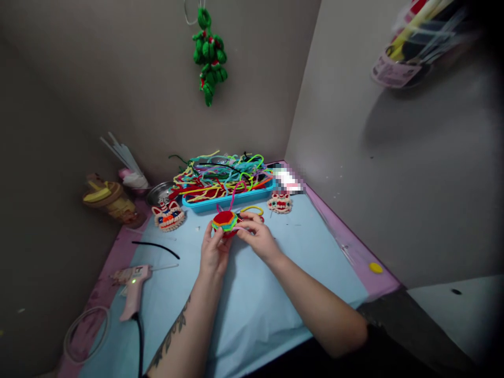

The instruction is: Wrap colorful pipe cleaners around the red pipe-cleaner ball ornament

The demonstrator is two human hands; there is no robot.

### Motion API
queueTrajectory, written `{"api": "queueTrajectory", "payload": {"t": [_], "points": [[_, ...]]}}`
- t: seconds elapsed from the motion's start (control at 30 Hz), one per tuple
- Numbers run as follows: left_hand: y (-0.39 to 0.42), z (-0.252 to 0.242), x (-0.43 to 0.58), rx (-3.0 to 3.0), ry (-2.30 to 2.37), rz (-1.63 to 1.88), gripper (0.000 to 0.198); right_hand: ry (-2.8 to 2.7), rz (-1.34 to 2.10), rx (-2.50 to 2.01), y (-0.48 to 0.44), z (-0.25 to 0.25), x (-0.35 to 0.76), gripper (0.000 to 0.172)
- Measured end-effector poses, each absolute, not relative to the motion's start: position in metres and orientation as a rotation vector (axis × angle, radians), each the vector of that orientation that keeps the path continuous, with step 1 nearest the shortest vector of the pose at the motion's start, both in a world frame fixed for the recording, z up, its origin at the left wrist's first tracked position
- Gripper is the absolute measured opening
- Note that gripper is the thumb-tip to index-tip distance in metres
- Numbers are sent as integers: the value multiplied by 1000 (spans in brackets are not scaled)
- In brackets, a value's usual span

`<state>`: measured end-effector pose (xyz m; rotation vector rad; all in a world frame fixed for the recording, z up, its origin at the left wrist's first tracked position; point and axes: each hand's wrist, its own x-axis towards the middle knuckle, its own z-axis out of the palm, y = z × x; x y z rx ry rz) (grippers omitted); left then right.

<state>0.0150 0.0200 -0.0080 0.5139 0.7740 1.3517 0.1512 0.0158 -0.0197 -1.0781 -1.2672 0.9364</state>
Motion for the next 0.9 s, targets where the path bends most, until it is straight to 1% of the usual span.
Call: {"api": "queueTrajectory", "payload": {"t": [0.13,0.23,0.33,0.53,0.6,0.67,0.83,0.9], "points": [[20,-7,14,514,798,1349,47,-1275,883,-1123,14,-17,150,16],[19,-7,16,506,820,1338,50,-1286,828,-1150,13,-15,149,12],[18,-9,20,483,822,1357,59,-1299,782,-1166,12,-14,147,9],[12,-11,28,572,802,1409,82,-1254,680,-1220,10,-16,138,13],[11,-10,28,593,814,1427,85,-1267,667,-1217,8,-17,136,13],[12,-10,27,614,810,1427,78,-1293,642,-1215,7,-17,135,11],[14,-14,25,613,863,1449,42,-1316,583,-1216,6,-17,137,6],[15,-15,25,626,876,1450,35,-1334,560,-1216,6,-18,137,7]]}}
